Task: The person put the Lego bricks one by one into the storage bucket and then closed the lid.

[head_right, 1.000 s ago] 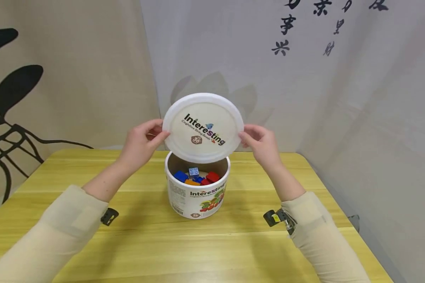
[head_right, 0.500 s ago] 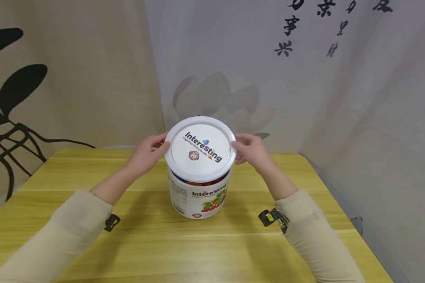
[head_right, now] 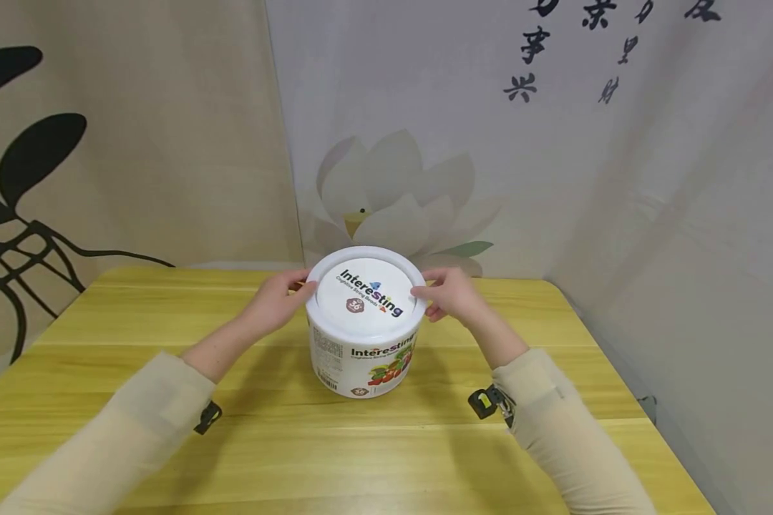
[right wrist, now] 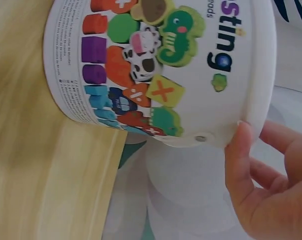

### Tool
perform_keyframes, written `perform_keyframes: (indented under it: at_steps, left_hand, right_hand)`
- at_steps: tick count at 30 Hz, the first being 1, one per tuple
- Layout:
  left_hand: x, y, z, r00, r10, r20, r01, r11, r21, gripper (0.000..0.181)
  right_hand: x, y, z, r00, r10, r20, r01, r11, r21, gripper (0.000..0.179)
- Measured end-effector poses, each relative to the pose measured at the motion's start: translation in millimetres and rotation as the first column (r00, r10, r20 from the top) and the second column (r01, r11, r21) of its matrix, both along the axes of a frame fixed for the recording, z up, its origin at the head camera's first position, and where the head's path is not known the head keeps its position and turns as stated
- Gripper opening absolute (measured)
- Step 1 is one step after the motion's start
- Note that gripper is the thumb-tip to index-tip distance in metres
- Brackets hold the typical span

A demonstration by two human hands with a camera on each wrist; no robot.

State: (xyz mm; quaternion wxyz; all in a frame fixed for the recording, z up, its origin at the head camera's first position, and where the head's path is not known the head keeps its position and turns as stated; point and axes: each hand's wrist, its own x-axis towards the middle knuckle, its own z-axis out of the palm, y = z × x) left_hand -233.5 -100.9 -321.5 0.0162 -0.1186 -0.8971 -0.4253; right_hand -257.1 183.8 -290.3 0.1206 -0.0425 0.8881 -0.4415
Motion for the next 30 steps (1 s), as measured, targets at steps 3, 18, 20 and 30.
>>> perform_keyframes:
  at_steps: [3,18,20,30]
  left_hand:
    - [0.7,0.6,-3.7,1.0,0.012,0.012,-0.012,1.0,0.004,0.045]
    - [4.6,0.8,-9.6,0.994,0.051,0.093,-0.057,0.997,0.056,0.045]
    - [4.4,-0.6,-11.5,0.996,0.06,0.068,-0.064,0.997,0.049,0.045]
    - [3.9,-25.2,-23.1,0.996,0.079,-0.033,-0.084,0.982,-0.17,0.054]
  right_hand:
    - [-0.6,-0.4,-3.8,1.0,0.006,0.015,-0.006,1.0,0.008,0.045]
    - [-5.2,-4.1,-6.6,0.995,0.005,0.099,-0.009,0.999,0.038,0.045]
    - [-5.8,-5.8,-7.7,0.995,-0.002,0.099,-0.002,0.999,0.033,0.046]
    - [1.1,1.5,-23.4,0.983,0.029,-0.18,0.018,0.967,0.254,0.049]
